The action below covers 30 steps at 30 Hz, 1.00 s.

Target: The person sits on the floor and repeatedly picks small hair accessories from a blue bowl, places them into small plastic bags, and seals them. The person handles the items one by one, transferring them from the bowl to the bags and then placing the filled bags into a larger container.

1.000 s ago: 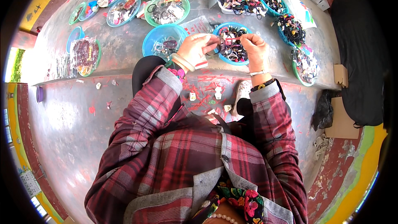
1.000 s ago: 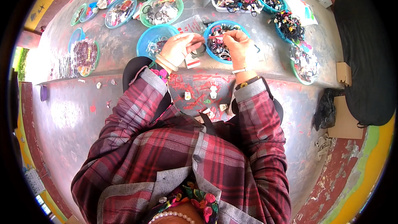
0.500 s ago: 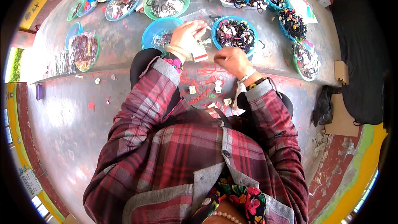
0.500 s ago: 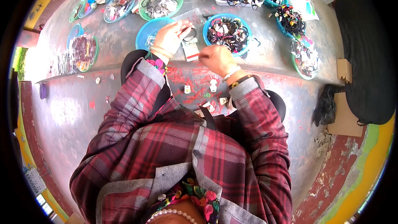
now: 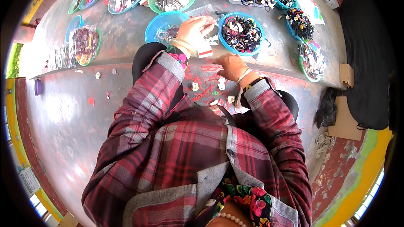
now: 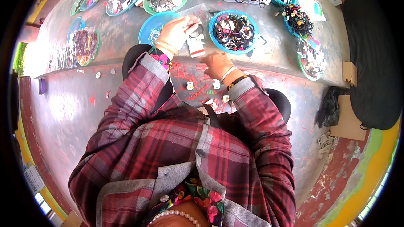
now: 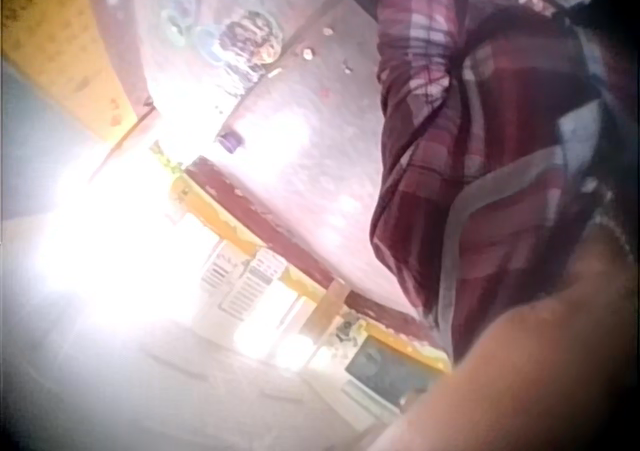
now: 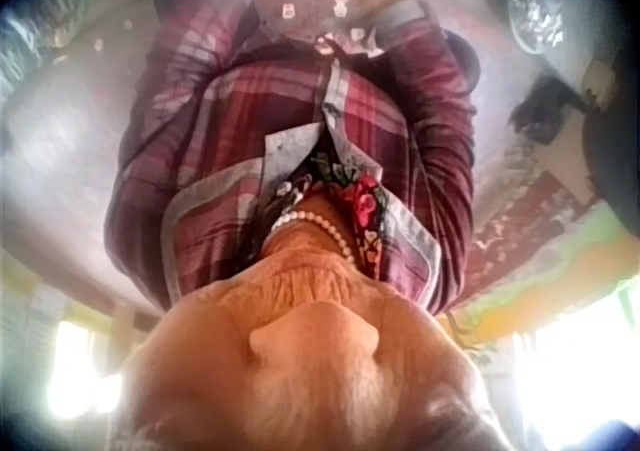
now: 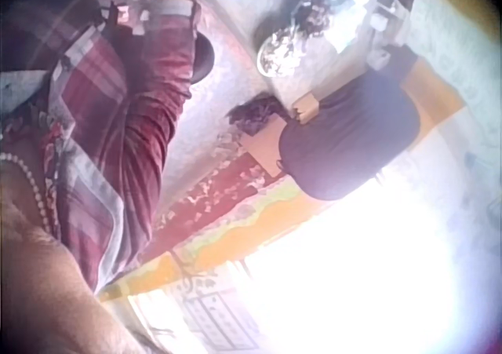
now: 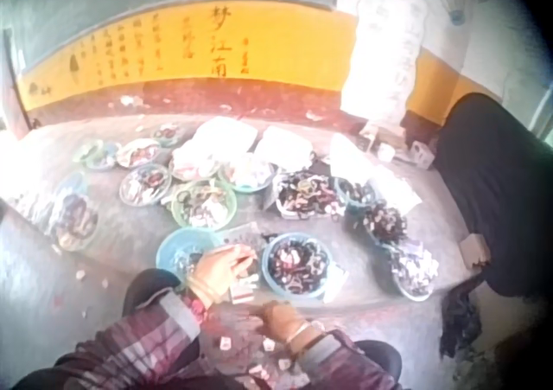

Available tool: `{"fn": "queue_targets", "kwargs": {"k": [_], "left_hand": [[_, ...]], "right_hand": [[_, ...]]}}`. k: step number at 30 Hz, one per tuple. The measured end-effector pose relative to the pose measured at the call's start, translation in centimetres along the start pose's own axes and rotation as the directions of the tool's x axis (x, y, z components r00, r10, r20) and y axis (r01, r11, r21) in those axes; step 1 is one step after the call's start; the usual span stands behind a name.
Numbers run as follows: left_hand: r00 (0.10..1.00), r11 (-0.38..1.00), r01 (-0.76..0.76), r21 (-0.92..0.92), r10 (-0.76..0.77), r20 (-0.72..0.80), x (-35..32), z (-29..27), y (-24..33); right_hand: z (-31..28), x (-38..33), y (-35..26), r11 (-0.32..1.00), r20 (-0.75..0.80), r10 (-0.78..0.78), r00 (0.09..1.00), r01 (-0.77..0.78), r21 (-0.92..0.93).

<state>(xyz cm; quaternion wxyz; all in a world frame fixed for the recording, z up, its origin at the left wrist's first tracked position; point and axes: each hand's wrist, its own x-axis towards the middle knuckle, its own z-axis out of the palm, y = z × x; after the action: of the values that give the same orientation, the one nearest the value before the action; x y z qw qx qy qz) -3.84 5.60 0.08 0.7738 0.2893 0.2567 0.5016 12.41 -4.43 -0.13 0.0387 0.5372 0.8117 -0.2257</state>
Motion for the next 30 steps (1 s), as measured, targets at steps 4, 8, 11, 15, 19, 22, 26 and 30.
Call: {"fn": "queue_targets", "kwargs": {"k": [4, 8, 11, 15, 19, 22, 26, 30], "left_hand": [[1.000, 1.000, 0.008, 0.000, -0.008, -0.020, 0.0, 0.4, 0.0], [0.999, 1.000, 0.030, 0.008, -0.030, -0.037, 0.0, 0.5, -0.1], [0.999, 0.999, 0.031, 0.012, -0.030, -0.039, 0.0, 0.3, -0.1], [0.999, 0.999, 0.024, 0.020, -0.024, -0.021, 0.0, 0.3, -0.1], [0.999, 0.999, 0.029, 0.021, -0.029, -0.027, -0.1, 0.5, -0.1], [0.999, 0.999, 0.031, 0.013, -0.031, -0.021, -0.1, 0.5, -0.1], [0.997, 0.998, 0.052, 0.030, -0.051, -0.052, 0.0, 0.5, -0.3], [1.000, 1.000, 0.029, 0.003, -0.029, -0.004, -0.2, 0.4, -0.2]], "right_hand": [[-0.3, 0.3, 0.3, 0.964, -0.141, -0.071, 0.987, 0.105, 0.245], [-0.2, 0.8, 0.0, 0.950, -0.108, -0.050, 0.993, 0.081, 0.303], [-0.6, 0.4, -0.5, 0.944, -0.042, -0.019, 0.999, 0.031, 0.329], [0.0, 0.2, 0.2, 0.952, -0.040, -0.102, 0.994, 0.109, 0.287], [0.1, 0.6, 0.6, 0.929, 0.015, -0.174, 0.985, 0.159, 0.333], [0.2, 1.0, 1.0, 0.807, 0.094, -0.161, 0.982, 0.076, 0.586], [1.9, 0.8, 1.5, 0.924, 0.005, -0.202, 0.979, 0.189, 0.333], [0.0, 0.6, 0.8, 0.838, -0.006, -0.215, 0.977, 0.187, 0.512]]}}
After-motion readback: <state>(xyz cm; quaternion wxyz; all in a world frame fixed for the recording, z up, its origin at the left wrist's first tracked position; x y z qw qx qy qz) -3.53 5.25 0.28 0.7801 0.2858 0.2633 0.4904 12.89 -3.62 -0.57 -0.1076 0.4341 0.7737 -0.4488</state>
